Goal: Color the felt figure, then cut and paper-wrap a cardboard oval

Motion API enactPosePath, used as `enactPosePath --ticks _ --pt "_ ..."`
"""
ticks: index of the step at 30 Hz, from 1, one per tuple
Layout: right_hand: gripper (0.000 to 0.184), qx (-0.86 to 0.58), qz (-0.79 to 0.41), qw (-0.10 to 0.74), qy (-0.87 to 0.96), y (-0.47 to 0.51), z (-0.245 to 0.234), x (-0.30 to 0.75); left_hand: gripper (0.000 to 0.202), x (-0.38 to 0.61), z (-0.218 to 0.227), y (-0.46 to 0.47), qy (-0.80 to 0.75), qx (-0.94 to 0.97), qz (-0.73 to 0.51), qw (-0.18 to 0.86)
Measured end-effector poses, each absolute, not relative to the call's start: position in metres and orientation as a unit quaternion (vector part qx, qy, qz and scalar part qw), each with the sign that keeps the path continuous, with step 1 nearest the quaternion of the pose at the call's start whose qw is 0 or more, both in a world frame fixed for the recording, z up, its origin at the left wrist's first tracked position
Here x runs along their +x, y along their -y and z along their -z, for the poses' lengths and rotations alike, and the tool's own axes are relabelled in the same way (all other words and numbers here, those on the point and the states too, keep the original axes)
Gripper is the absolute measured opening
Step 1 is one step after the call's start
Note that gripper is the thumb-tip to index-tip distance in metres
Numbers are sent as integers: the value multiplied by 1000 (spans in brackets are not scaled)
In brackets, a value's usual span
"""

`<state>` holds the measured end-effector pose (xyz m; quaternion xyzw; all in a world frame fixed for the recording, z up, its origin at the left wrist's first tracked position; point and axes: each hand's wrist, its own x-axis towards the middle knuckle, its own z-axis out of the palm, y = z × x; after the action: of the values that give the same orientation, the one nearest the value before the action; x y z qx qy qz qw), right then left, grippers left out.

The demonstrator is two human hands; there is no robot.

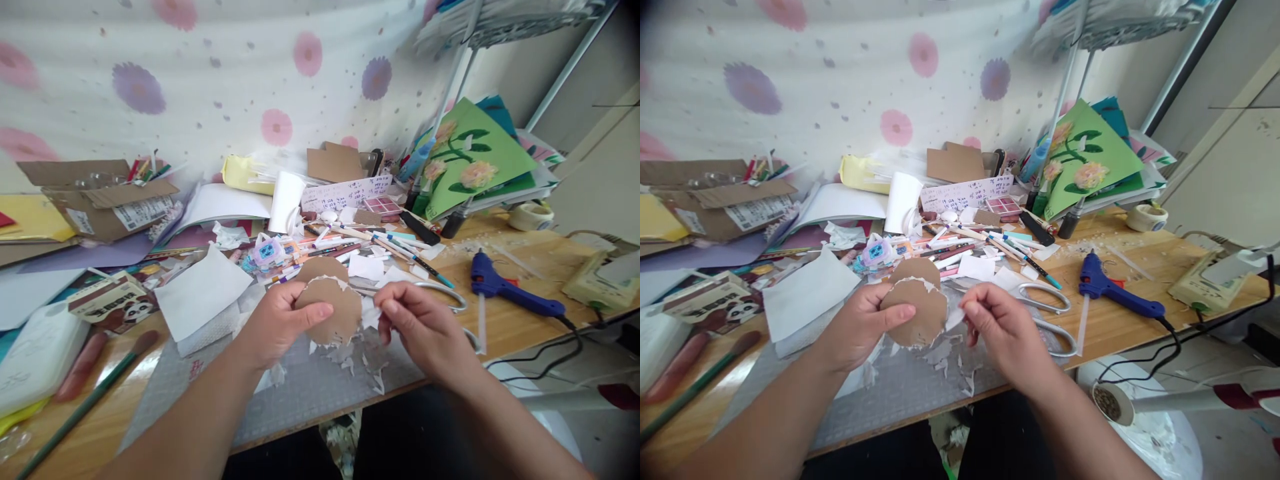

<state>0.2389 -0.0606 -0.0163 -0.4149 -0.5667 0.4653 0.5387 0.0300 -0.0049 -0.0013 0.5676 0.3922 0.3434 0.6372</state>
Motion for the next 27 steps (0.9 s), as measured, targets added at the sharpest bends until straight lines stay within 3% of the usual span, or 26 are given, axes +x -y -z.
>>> enactPosePath --ticks 2,6,10,14,20,27 --pt "22 -447 -386 542 598 57 12 238 27 29 0 6 -393 625 -309 600" --pt "19 -495 -224 447 711 51 5 230 26 32 -1 8 -385 704 -244 545" --pt "19 -502 -171 447 720 50 5 227 33 35 -2 5 -416 752 -255 444" --pt "20 -488 -268 485 674 53 11 227 29 35 -3 3 -456 755 -299 364" --pt "27 -347 -512 628 471 65 31 206 20 33 2 1 -401 744 -344 409" --pt "27 -338 -580 611 421 65 29 203 20 32 1 1 -383 739 -349 430"
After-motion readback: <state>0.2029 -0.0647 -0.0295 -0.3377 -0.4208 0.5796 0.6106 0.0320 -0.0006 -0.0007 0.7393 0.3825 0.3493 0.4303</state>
